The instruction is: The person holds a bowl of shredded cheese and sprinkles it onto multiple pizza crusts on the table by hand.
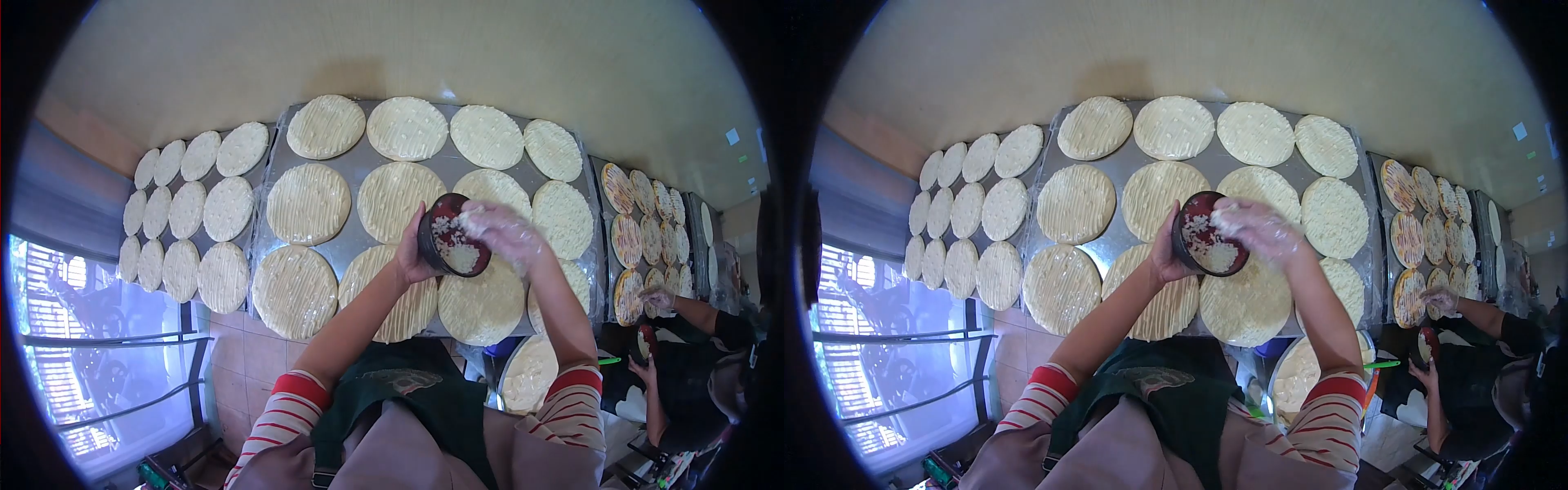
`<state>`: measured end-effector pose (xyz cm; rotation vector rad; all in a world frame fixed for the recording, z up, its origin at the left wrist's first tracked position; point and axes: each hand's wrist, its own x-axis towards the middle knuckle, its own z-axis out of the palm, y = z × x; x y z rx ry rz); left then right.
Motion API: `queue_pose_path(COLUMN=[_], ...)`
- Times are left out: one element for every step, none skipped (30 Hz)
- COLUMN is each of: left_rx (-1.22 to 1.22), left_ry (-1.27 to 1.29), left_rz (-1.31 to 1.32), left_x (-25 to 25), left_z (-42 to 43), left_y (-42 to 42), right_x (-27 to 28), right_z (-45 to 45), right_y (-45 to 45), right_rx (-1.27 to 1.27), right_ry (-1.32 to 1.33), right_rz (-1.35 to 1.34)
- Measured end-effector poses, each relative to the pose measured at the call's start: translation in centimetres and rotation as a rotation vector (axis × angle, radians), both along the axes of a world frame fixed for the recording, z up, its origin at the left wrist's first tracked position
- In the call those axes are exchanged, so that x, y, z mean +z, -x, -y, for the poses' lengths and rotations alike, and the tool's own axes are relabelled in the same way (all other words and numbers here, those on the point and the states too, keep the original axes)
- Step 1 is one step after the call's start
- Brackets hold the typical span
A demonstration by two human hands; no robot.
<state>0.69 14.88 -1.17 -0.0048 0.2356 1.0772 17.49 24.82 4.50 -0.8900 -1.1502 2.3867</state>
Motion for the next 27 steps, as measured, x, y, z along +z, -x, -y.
queue_pose_path(left_rx=[0.018, 0.037, 0.051, 0.055, 0.081, 0.105, 0.12, 0.123, 0.144, 0.166, 0.176, 0.181, 0.195, 0.207, 0.211, 0.218, 0.224, 0.225, 0.227, 0.229, 0.23, 0.229, 0.228, 0.228, 0.229, 0.228, 0.228], left_ry=[0.01, 0.019, 0.024, 0.025, 0.029, 0.034, 0.023, 0.023, 0.024, 0.025, 0.033, 0.034, 0.013, -0.006, -0.005, -0.003, -0.002, -0.002, 0.007, 0.017, 0.017, 0.019, 0.02, 0.019, 0.005, -0.009, -0.008], left_rz=[0.011, 0.021, 0.017, 0.017, 0.012, 0.006, 0.04, 0.04, 0.042, 0.045, 0.088, 0.088, 0.072, 0.056, 0.055, 0.051, 0.047, 0.047, 0.057, 0.067, 0.067, 0.063, 0.058, 0.057, 0.066, 0.076, 0.076], left_x=[0.0, 0.0, -0.4, -0.3, -0.2, -0.1, -0.3, -0.3, -0.3, -0.2, -0.2, -0.2, -0.2, -0.2, -0.2, -0.1, -0.1, -0.2, -0.2, -0.2, -0.1, 0.0, 0.1, 0.1, 0.1, 0.1, 0.1], left_z=[0.1, 0.2, 0.4, 0.6, 0.9, 1.3, 1.5, 1.8, 2.0, 2.3, 2.5, 2.7, 3.0, 3.2, 3.3, 3.4, 3.4, 3.5, 3.5, 3.5, 3.5, 3.6, 3.6, 3.6, 3.6, 3.6, 3.7], left_y=[0.2, 0.6, 1.0, 1.4, 1.8, 2.2, 2.6, 3.0, 3.4, 3.8, 4.2, 4.5, 4.8, 4.9, 5.1, 5.2, 5.3, 5.3, 5.3, 5.3, 5.3, 5.3, 5.2, 5.2, 5.2, 5.1, 5.1], right_x=[0.1, 0.1, 0.1, -0.7, -2.2, -3.8, -5.3, -6.7, -7.1, -7.5, -7.6, -7.6, -7.7, -7.5, -7.3, -8.6, -10.7, -10.8, -10.8, -8.6, -7.3, -7.3, -7.3, -7.3, -7.4, -8.0, -8.5], right_z=[-1.3, -2.7, -4.2, -5.7, -7.4, -8.8, -10.0, -11.2, -11.5, -11.6, -11.2, -10.8, -10.4, -9.9, -9.5, -10.1, -11.1, -11.2, -11.5, -10.7, -10.3, -10.4, -10.7, -11.0, -11.1, -11.5, -12.0], right_y=[-0.7, -1.6, -2.4, -3.5, -4.5, -5.3, -5.9, -6.4, -6.3, -6.2, -5.9, -5.6, -5.2, -4.5, -4.1, -4.2, -4.6, -4.3, -4.1, -2.8, -1.8, -1.5, -1.2, -1.0, -0.8, -1.0, -1.2], right_rx=[0.0, -0.036, -0.071, -0.067, -0.052, -0.036, -0.034, 0.091, 0.221, 0.225, 0.225, 0.226, 0.231, 0.162, 0.093, 0.096, 0.23, 0.363, 0.364, 0.346, 0.327, 0.327, 0.346, 0.363, 0.363, 0.39, 0.418], right_ry=[0.0, -0.137, -0.274, -0.274, -0.468, -0.662, -0.662, -0.778, -0.89, -0.893, -0.827, -0.761, -0.762, -0.691, -0.62, -0.62, -0.82, -1.014, -1.015, -0.869, -0.718, -0.718, -0.878, -1.04, -1.041, -1.05, -1.057], right_rz=[0.002, 0.1, 0.197, 0.197, 0.37, 0.543, 0.542, 0.768, 0.994, 0.99, 0.95, 0.91, 0.909, 0.866, 0.821, 0.819, 0.723, 0.619, 0.619, 0.764, 0.903, 0.902, 0.937, 0.968, 0.967, 0.94, 0.914])
